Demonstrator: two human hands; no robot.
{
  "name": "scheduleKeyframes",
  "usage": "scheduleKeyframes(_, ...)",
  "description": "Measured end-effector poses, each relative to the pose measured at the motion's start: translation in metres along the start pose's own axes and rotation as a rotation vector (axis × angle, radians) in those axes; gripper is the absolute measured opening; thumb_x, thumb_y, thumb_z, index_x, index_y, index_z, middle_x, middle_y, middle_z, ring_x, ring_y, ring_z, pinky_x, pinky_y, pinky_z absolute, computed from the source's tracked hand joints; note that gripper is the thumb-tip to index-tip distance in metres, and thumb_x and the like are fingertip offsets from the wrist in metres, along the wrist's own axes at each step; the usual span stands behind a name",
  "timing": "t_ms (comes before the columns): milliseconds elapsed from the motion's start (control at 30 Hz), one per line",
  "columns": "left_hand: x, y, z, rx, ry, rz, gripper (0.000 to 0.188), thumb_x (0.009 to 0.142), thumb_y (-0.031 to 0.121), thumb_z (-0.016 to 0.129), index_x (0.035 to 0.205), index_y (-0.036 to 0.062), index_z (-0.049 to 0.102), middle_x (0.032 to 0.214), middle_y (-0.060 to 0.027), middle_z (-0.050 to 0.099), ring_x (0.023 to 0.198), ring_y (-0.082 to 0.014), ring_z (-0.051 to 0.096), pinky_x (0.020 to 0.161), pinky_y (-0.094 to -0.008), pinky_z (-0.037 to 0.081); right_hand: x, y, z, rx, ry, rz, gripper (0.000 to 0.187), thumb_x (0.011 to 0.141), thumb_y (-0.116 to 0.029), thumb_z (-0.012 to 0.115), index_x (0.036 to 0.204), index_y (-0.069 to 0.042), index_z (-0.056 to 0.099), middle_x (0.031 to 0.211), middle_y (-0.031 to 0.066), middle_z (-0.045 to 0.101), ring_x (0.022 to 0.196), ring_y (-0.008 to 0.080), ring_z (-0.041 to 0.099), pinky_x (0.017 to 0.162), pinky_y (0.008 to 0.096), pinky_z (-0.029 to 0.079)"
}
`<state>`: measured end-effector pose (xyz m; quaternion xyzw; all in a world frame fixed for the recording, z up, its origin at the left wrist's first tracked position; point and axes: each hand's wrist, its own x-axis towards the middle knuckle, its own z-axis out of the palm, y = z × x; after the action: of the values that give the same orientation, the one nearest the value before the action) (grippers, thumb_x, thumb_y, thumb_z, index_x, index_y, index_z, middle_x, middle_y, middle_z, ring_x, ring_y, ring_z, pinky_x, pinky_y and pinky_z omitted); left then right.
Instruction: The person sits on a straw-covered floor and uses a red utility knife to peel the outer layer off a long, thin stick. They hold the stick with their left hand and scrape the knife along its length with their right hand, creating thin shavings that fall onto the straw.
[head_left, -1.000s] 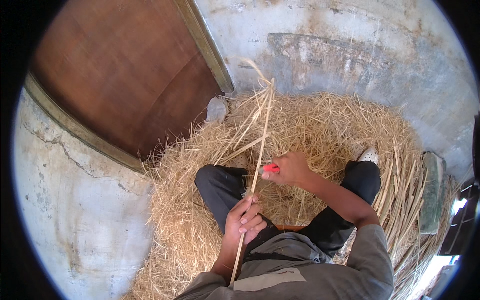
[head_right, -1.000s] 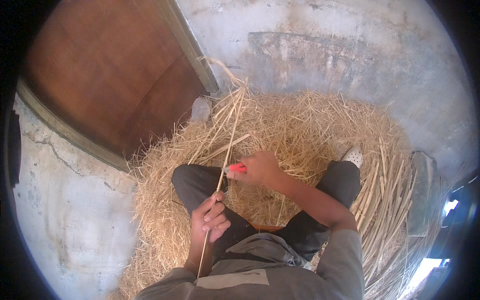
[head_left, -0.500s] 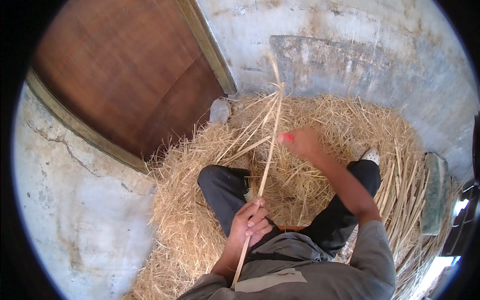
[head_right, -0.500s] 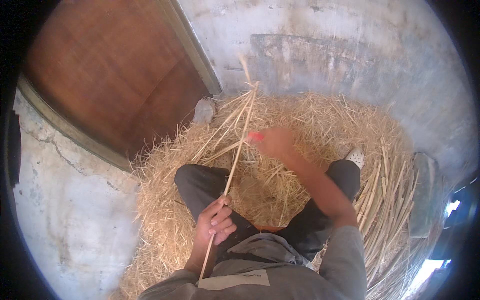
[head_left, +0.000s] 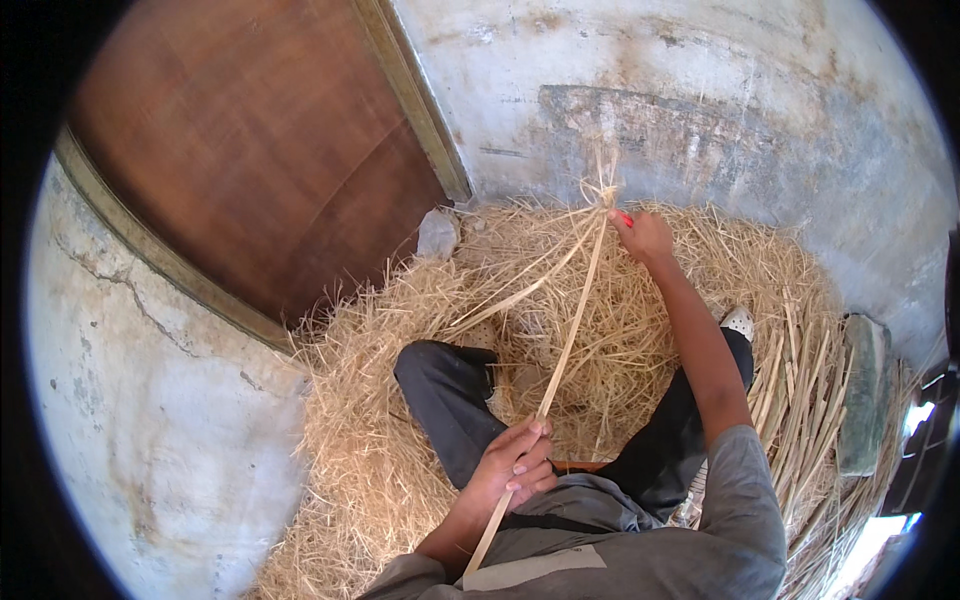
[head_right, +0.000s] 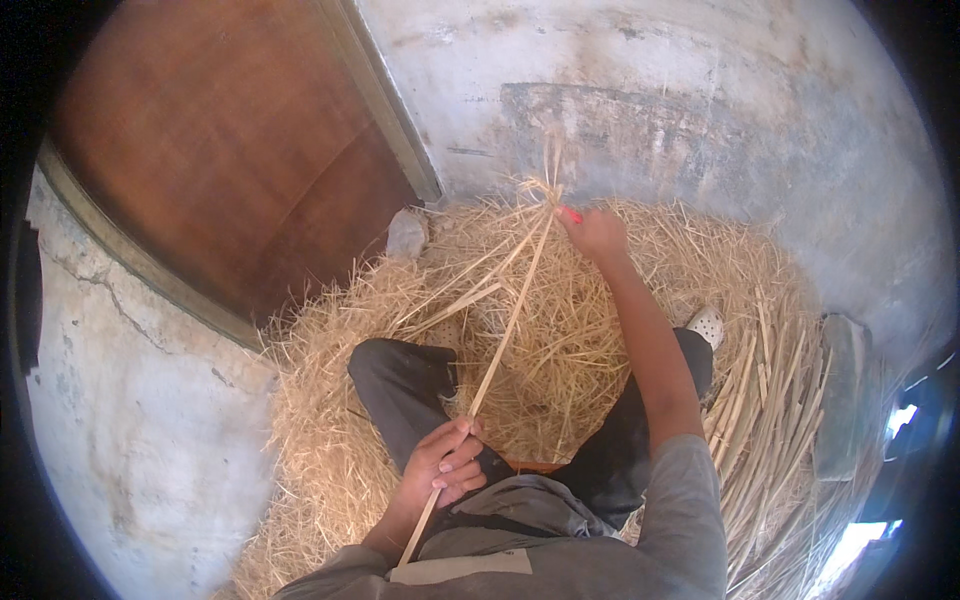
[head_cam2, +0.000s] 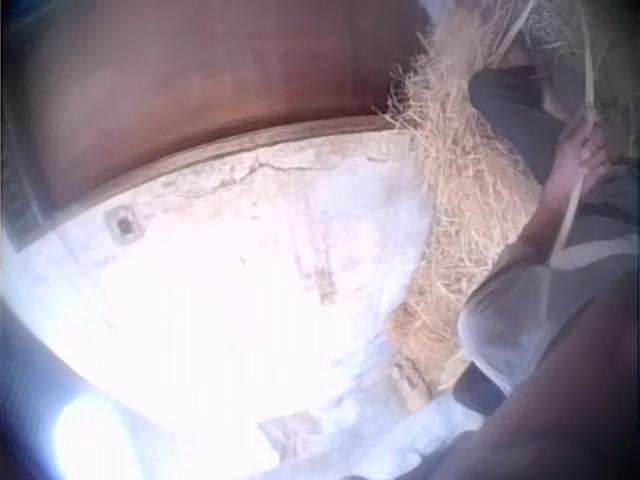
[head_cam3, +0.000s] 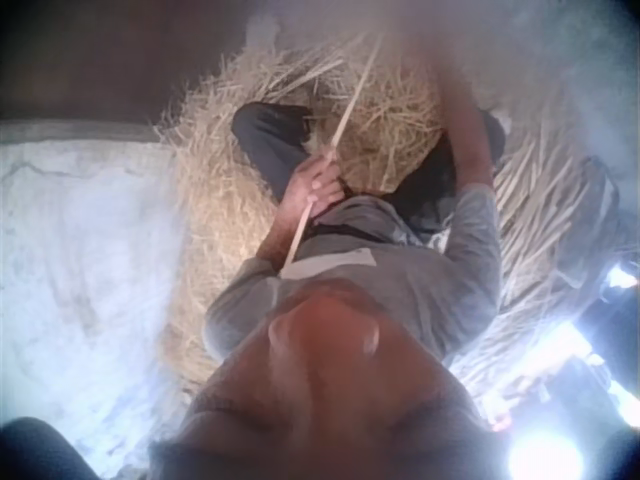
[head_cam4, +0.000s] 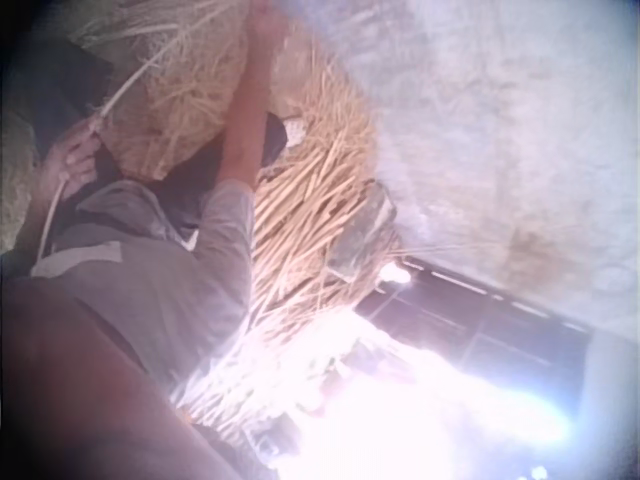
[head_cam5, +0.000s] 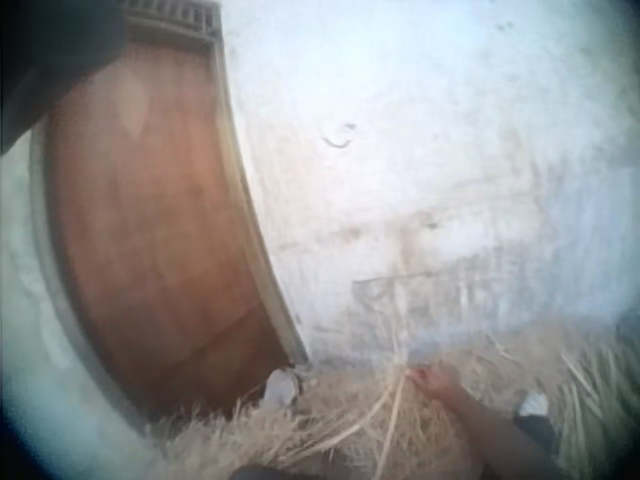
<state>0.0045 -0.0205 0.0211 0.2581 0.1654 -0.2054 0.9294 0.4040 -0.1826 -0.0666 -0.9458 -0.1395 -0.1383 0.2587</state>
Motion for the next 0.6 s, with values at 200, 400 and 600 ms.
scheduleKeyframes(200,0.013,0.009,-0.004,0.375,0.083,0.146,0.018,0.104,0.021,0.039,0.099,0.0072,0.048,0.055,0.0038,0.036,0.036,-0.0062,0.030,0.044,-0.0224,0.030,-0.001,-0.005,-0.019,1.177,-0.938,0.485,0.078,0.080,-0.085,0.033,0.049,-0.013,0.029,0.046,0.0008,0.035,0.039,0.0111,0.036,0.037,0.0296,0.032)
scheduleKeyframes(400,0.021,0.026,-0.002,0.556,0.180,0.317,0.019,0.103,0.021,0.042,0.102,0.0046,0.051,0.056,0.0013,0.039,0.035,-0.0070,0.030,0.044,-0.0223,0.032,-0.092,-0.079,-0.026,0.383,-0.484,-0.171,0.078,0.084,-0.078,0.039,0.073,-0.007,0.069,0.056,0.0069,0.056,0.046,0.0237,0.052,0.051,0.0403,0.046)
scheduleKeyframes(600,0.020,0.031,0.007,0.483,0.170,0.340,0.017,0.103,0.020,0.042,0.102,0.0053,0.049,0.057,0.0021,0.037,0.035,-0.0066,0.030,0.043,-0.0221,0.030,-0.141,-0.113,-0.044,0.221,-0.185,-0.665,0.062,0.071,-0.071,0.062,0.058,-0.011,0.060,0.049,0.0091,0.054,0.047,0.0289,0.059,0.045,0.0409,0.046)
